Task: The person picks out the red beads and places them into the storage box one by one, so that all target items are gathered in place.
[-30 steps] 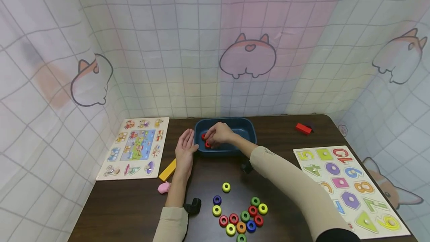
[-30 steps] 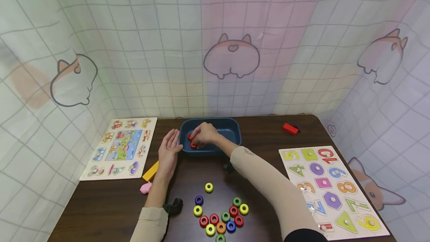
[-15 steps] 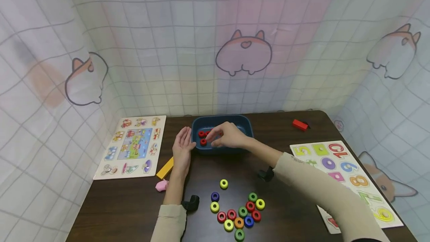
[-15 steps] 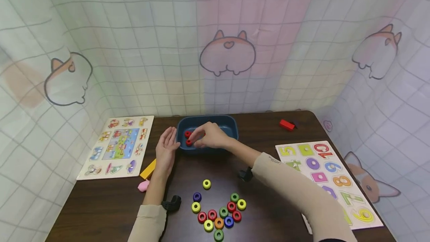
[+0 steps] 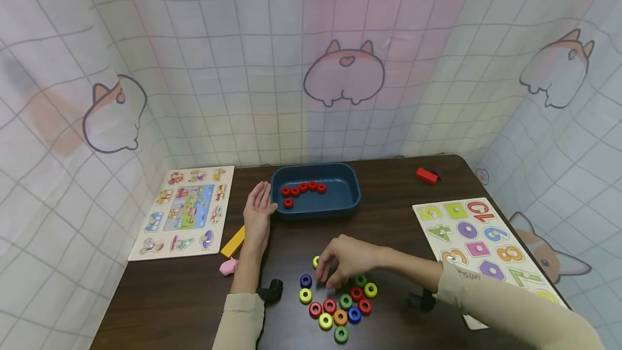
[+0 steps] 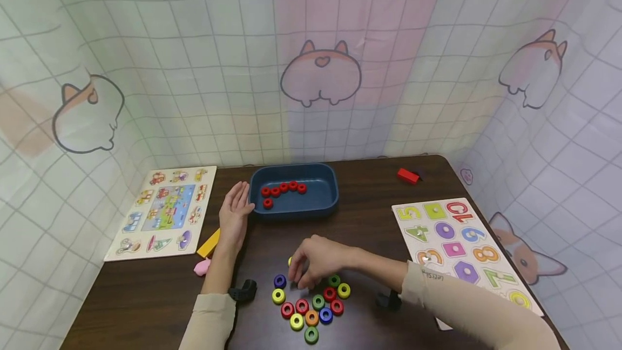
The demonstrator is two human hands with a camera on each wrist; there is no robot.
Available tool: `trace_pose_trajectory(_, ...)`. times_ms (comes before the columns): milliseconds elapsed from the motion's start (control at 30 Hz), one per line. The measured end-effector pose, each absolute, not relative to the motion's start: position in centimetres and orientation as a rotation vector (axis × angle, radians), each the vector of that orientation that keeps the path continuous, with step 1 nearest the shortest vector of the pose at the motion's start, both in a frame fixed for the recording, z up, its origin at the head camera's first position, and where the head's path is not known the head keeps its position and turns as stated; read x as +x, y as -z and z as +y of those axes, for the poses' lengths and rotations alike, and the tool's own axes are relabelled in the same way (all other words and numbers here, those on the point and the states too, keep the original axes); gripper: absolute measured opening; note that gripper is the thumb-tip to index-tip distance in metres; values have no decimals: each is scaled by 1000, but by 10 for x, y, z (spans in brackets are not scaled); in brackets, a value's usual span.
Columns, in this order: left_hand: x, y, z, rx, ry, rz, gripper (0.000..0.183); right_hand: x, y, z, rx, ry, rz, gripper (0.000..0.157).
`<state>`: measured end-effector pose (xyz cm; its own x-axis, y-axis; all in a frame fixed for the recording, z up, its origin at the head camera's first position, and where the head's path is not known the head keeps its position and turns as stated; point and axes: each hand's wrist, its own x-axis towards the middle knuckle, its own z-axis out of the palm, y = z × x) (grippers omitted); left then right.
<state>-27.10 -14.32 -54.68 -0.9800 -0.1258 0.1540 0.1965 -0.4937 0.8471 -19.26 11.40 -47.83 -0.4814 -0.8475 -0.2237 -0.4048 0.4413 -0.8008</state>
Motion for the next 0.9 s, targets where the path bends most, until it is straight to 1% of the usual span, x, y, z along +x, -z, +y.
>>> trace_pose_trajectory(200,-269,546,-144,-81,2588,-1478,68,-180,496,116,-1067,834,2056,22)
trace_pose_trajectory(367,-265,540,-144,-95,2625,-1466,67,-175,503,113,-925,947,1935,25)
trace_pose_trajectory(533,-262,534,-145,-112,2628,-1459,67,-170,502,109,-834,973,1906,32)
trace_pose_trajectory(733,-266,541,-145,-95,2615,-1454,66,-164,496,106,-813,954,1974,34)
trace_pose_trajectory(900,-270,547,-144,-86,2579,-1480,66,-165,485,105,-794,983,1964,31)
